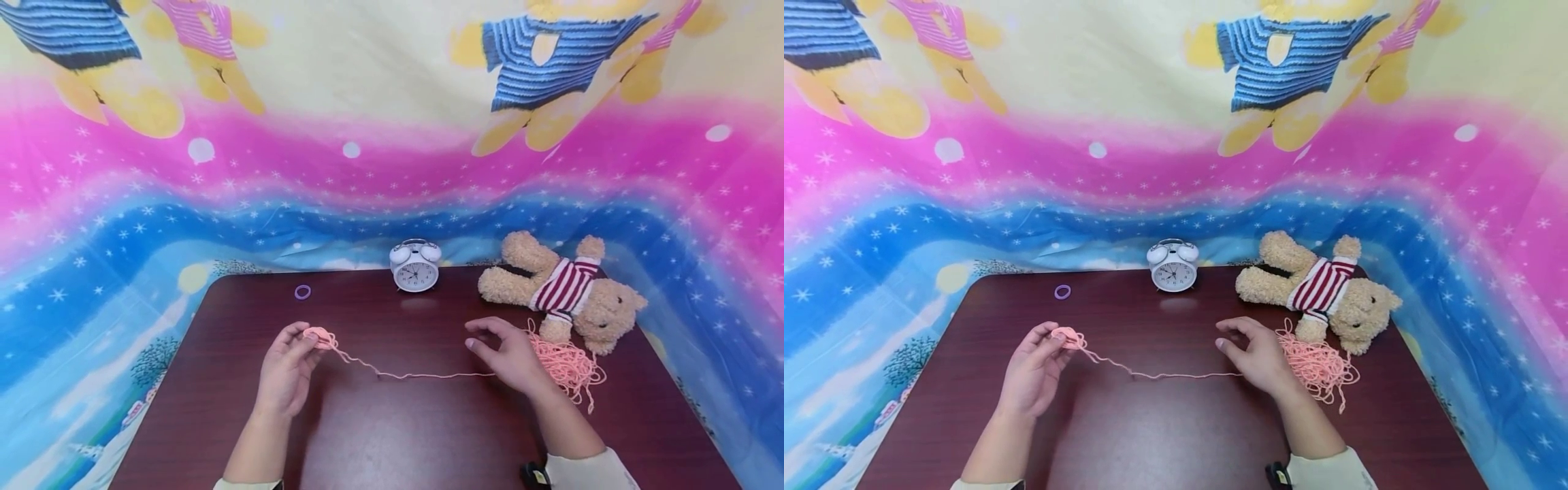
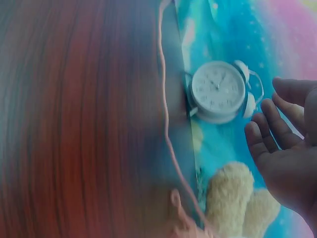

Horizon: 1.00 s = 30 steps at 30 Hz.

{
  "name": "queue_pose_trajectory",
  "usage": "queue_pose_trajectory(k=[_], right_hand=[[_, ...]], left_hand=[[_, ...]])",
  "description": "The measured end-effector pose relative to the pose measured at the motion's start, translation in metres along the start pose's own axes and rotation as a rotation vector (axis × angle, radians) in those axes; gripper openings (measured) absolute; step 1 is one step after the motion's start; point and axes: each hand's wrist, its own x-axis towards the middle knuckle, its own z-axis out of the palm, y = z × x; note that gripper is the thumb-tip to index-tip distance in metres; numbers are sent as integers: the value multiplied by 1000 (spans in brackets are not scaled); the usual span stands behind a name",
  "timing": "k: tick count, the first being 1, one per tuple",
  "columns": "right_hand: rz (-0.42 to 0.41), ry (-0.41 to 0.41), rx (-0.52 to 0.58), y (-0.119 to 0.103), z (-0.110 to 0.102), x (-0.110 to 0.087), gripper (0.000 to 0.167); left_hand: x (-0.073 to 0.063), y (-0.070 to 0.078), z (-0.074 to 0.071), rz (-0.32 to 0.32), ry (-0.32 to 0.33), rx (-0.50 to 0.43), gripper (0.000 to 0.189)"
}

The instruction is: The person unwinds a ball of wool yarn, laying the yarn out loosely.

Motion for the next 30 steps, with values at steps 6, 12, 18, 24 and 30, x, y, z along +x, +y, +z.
queue_pose_trajectory(k=[6,12,18,24,30], right_hand=[[-23,-69,111,-11,25,3,26],[-45,-131,128,-24,47,2,29],[-128,-205,130,-37,70,0,31],[-205,-238,109,-43,88,-2,30],[-237,-260,141,-45,100,-3,25]], left_hand=[[-2,-16,15,-28,-22,-9,21],[-5,-27,30,-57,-26,-11,22],[-7,-34,40,-80,-29,-31,22],[-10,-41,50,-108,-60,-34,23],[-13,-46,59,-131,-69,-25,23]])
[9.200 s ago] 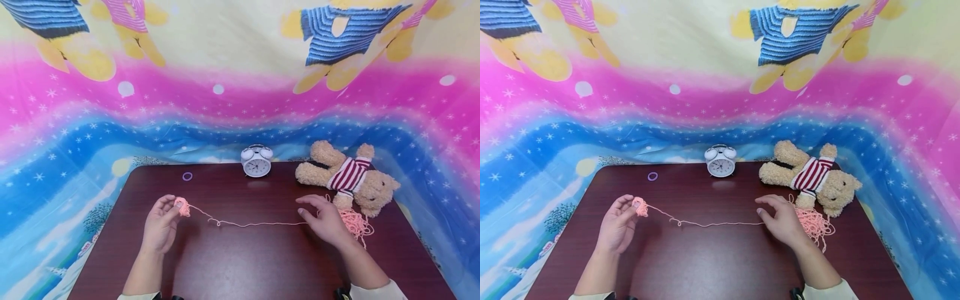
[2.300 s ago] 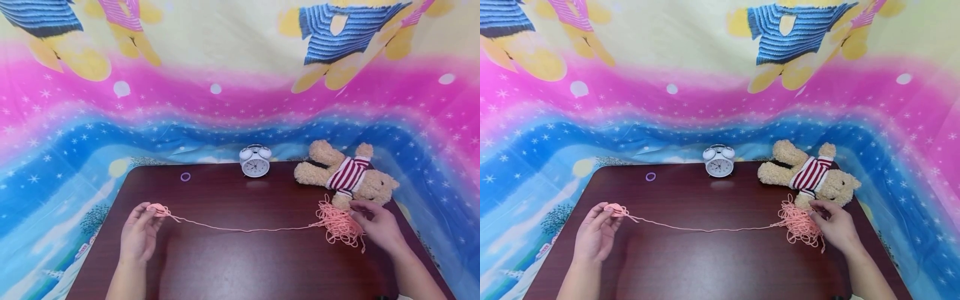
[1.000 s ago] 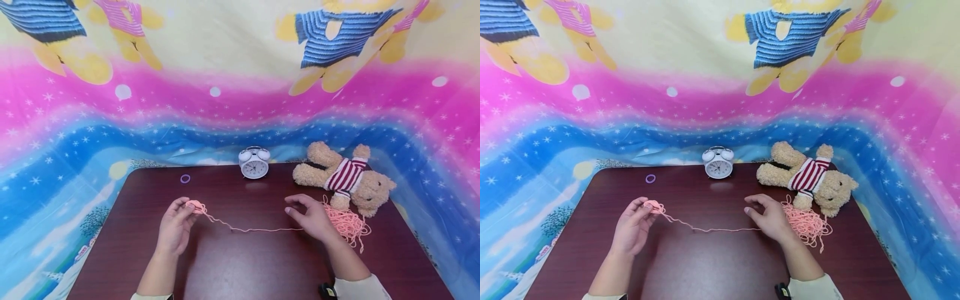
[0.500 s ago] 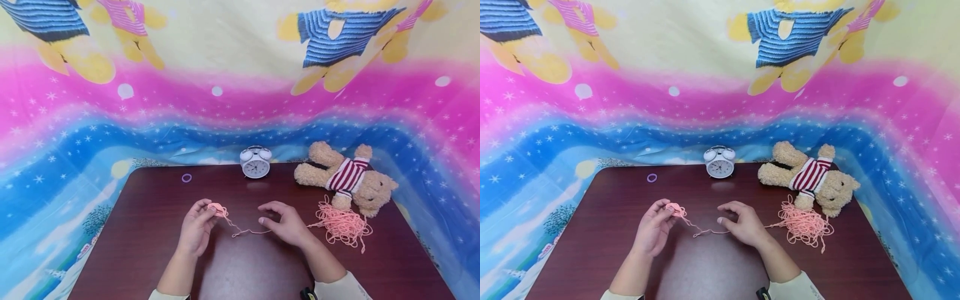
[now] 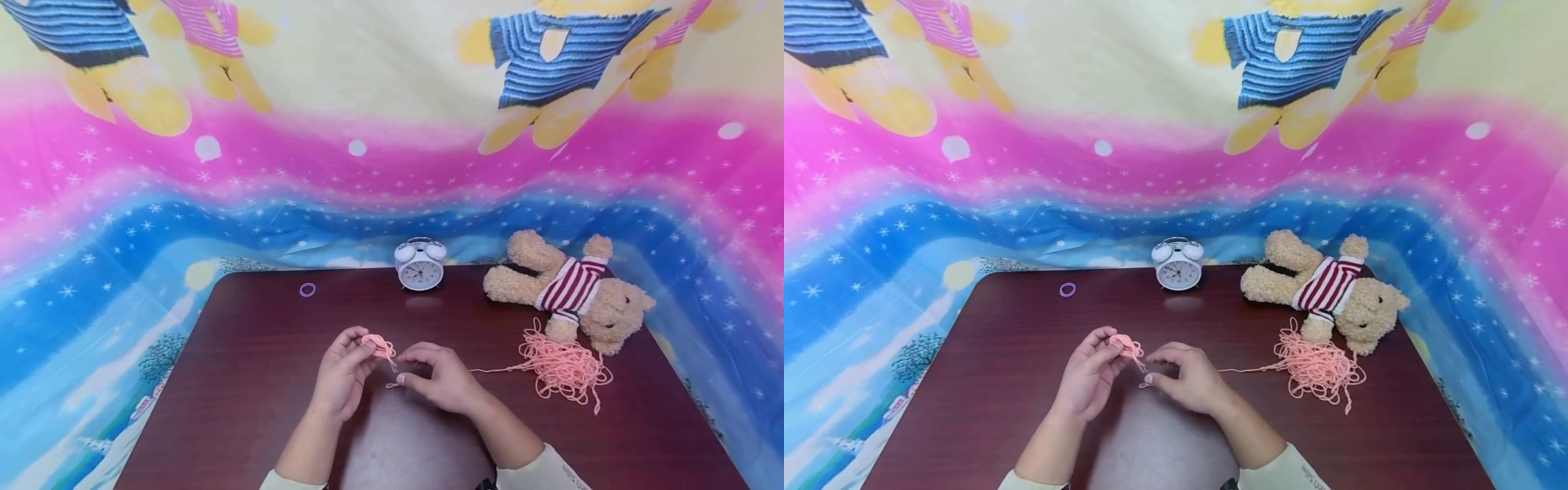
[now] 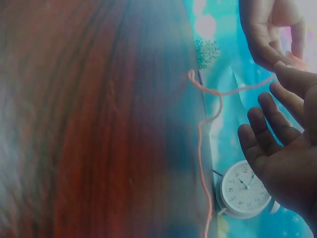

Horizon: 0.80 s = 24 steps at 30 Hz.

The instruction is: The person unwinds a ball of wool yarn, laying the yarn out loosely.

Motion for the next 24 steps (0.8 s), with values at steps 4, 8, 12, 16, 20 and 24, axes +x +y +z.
queue_pose_trajectory(k=[4,8,12,16,20,24], right_hand=[[-1,14,-13,-2,5,1,18],[-11,49,-18,-2,6,-1,11],[17,61,-28,0,2,-5,8],[48,58,-47,2,-5,-9,5],[60,56,-72,5,-12,-13,2],[66,64,-88,6,-22,-17,5]], left_hand=[[0,-1,4,-8,-5,-2,23],[0,0,4,-10,6,-2,23],[1,2,-1,-3,14,-2,24],[2,4,-7,13,6,4,24],[3,7,-14,27,12,5,24],[4,10,-19,41,24,0,24]])
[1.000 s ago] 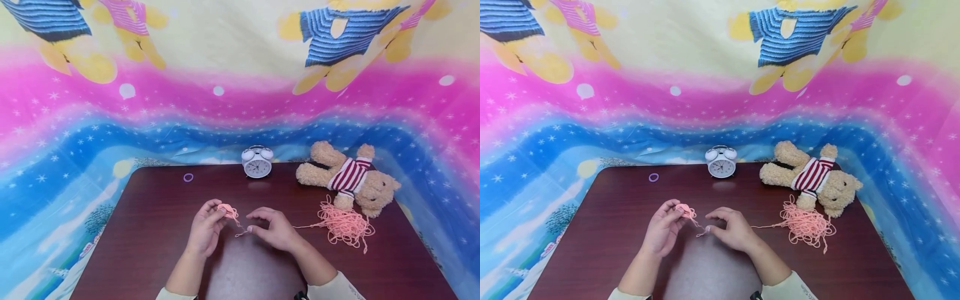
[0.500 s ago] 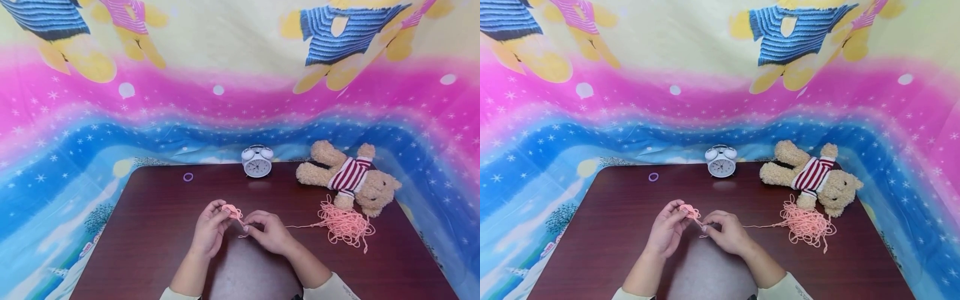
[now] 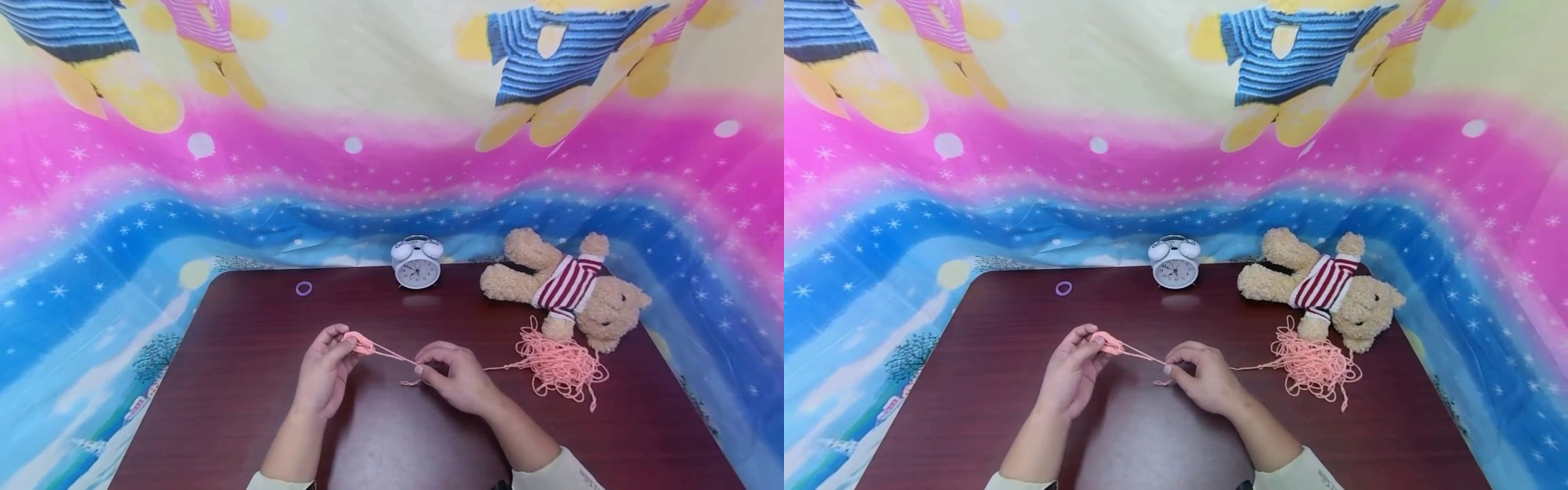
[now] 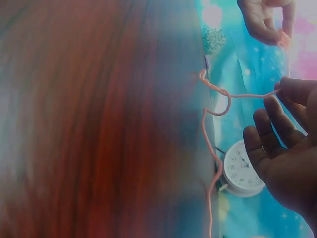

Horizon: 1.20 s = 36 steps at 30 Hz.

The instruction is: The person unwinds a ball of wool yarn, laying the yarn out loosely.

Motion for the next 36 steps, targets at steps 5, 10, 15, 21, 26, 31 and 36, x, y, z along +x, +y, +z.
queue_pose_trajectory(k=[5,10,15,21,26,31,36], right_hand=[[5,20,-5,6,-12,-3,8],[22,49,-20,11,-25,-7,6],[49,75,-38,18,-39,-12,9],[85,111,-83,27,-59,-19,5],[84,145,-100,35,-78,-28,5],[81,180,-139,42,-95,-37,8],[150,191,-156,47,-112,-47,6]], left_hand=[[0,6,-6,7,32,7,23],[1,9,-10,-22,91,28,24],[1,11,-16,-20,98,27,24],[0,18,-25,11,101,27,19],[1,27,-33,22,125,33,18],[-1,34,-41,28,139,27,18],[-2,38,-46,30,152,28,19]])
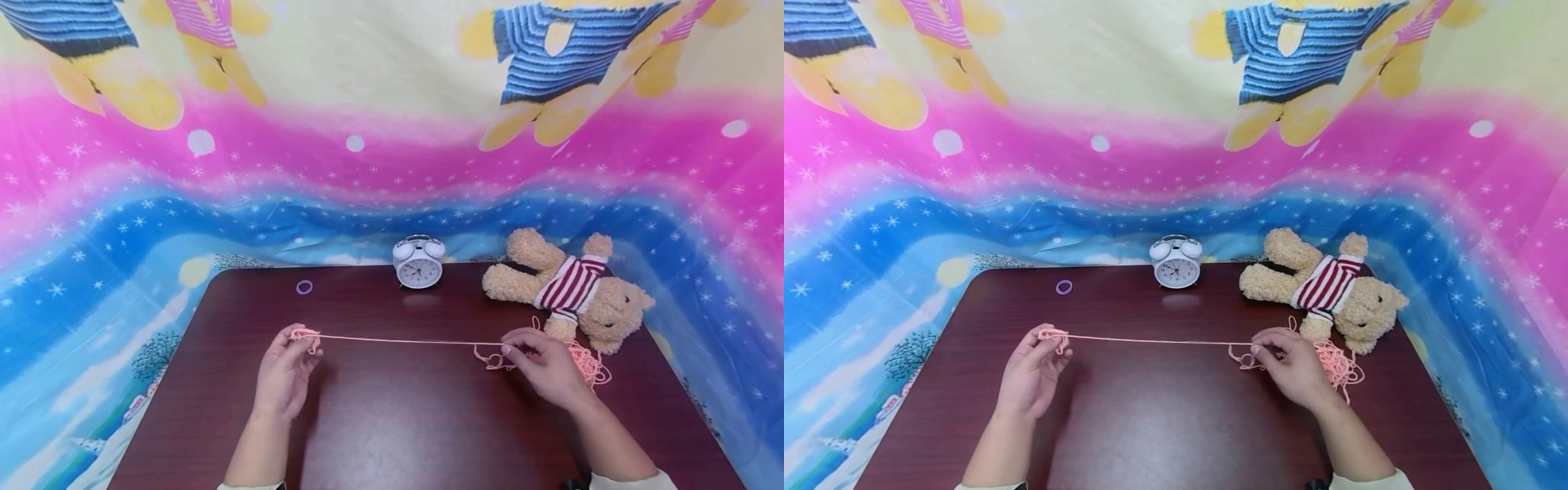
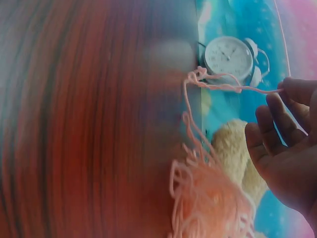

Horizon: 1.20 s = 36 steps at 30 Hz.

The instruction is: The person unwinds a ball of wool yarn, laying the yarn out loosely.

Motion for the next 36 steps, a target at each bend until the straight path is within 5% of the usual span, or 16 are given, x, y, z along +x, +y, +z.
queue_pose_trajectory(k=[9,20,36], right_hand=[[118,-14,-20,10,-32,-12,9],[133,58,-163,22,-67,-25,12],[181,140,-195,35,-104,-36,19]], left_hand=[[1,5,-7,35,20,7,17],[1,8,-13,38,17,-10,22],[-1,13,-21,69,23,-46,24]])
